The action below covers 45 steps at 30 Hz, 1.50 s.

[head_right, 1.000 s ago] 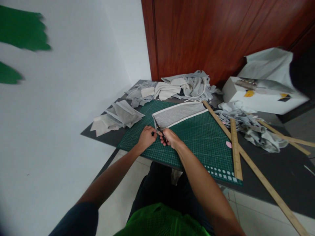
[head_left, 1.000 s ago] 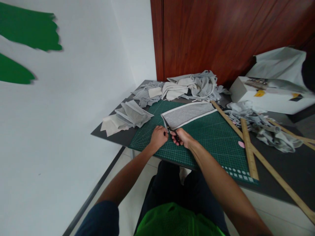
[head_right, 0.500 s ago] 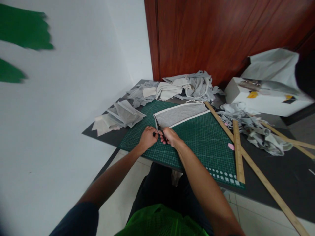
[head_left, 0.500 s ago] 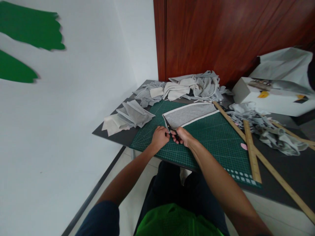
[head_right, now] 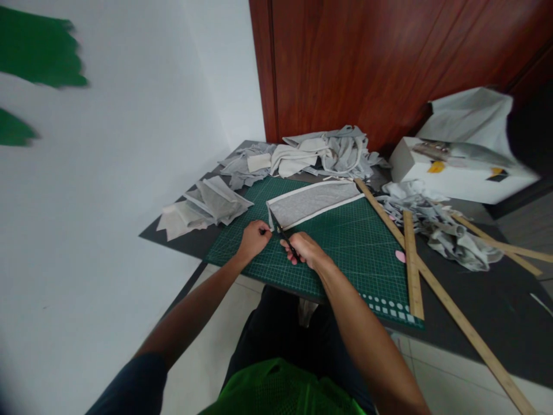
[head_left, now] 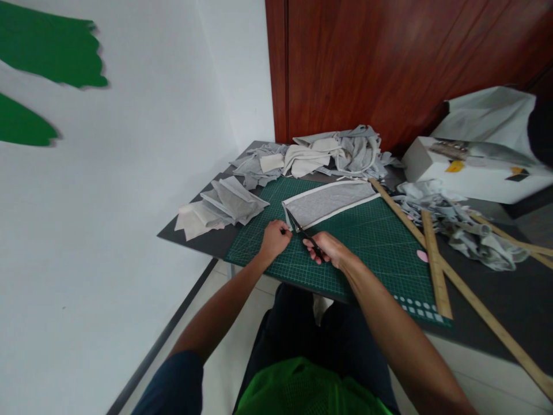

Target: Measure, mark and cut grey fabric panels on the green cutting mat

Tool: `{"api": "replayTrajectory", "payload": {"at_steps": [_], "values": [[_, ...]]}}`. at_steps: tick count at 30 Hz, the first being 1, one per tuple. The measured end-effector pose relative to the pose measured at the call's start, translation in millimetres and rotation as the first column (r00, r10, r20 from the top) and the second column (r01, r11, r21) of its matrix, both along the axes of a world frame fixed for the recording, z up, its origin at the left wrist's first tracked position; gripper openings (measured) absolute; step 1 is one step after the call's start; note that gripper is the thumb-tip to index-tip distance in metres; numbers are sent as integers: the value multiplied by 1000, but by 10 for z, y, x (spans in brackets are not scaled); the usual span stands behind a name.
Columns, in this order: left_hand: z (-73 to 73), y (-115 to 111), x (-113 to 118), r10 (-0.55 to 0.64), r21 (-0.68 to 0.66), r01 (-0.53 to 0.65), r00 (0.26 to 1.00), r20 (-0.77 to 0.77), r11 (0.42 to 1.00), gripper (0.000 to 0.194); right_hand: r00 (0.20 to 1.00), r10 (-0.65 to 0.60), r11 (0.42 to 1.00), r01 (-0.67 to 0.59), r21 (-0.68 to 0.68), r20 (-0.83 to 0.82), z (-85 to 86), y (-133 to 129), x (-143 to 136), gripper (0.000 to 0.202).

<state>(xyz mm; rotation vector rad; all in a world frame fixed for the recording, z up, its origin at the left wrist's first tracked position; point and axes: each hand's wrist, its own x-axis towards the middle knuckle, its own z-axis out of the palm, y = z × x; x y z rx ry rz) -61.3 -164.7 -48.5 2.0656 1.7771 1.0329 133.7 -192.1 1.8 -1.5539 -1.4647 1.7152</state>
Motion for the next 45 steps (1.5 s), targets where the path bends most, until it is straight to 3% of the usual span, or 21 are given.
{"api": "replayTrajectory", "payload": {"at_steps": [3, 6, 9, 12, 15, 18, 21, 25, 28, 32, 35, 42, 45], "values": [[63, 80, -51, 33, -15, -32, 999, 32, 999, 16, 1000, -1, 997, 3, 75, -23, 41, -48, 132, 28], [176, 208, -50, 7, 52, -6, 1000, -25, 999, 22, 994, -93, 977, 101, 189, -48, 98, 58, 183, 28], [277, 391, 69, -146, 107, 160, 981, -131, 981, 34, 970, -240, 925, 244, 292, -50, 117, 237, 196, 28], [292, 569, 279, -332, 35, 355, 901, -279, 934, 39, 938, -339, 893, 344, 290, -70, 86, 344, 232, 27], [222, 646, 483, -394, -120, 379, 829, -398, 918, 42, 925, -372, 888, 378, 262, -75, 26, 347, 310, 28], [142, 552, 618, -458, -242, 389, 759, -463, 889, 45, 914, -401, 878, 401, 263, -54, -34, 315, 410, 30], [117, 308, 699, -493, -239, 434, 713, -498, 869, 46, 904, -425, 861, 420, 285, -49, -60, 295, 494, 32], [172, 10, 789, -504, -219, 461, 701, -505, 860, 40, 900, -429, 858, 431, 278, -73, -8, 271, 517, 31], [233, 35, 815, -525, -222, 479, 722, -451, 849, 33, 885, -440, 862, 464, 202, -154, 53, 262, 474, 26], [257, 371, 671, -587, -236, 538, 746, -315, 809, 27, 850, -470, 858, 503, 103, -238, 36, 297, 418, 21], [210, 636, 431, -578, -153, 557, 778, -246, 816, 27, 862, -449, 875, 477, 79, -236, -70, 329, 409, 22], [98, 968, -191, -594, -81, 597, 757, -273, 798, 18, 913, -380, 916, 393, 78, -146, -216, 350, 419, 28], [70, 1040, -391, -541, -83, 543, 787, -296, 835, 15, 920, -379, 919, 387, 78, -98, -200, 379, 411, 26]]}}
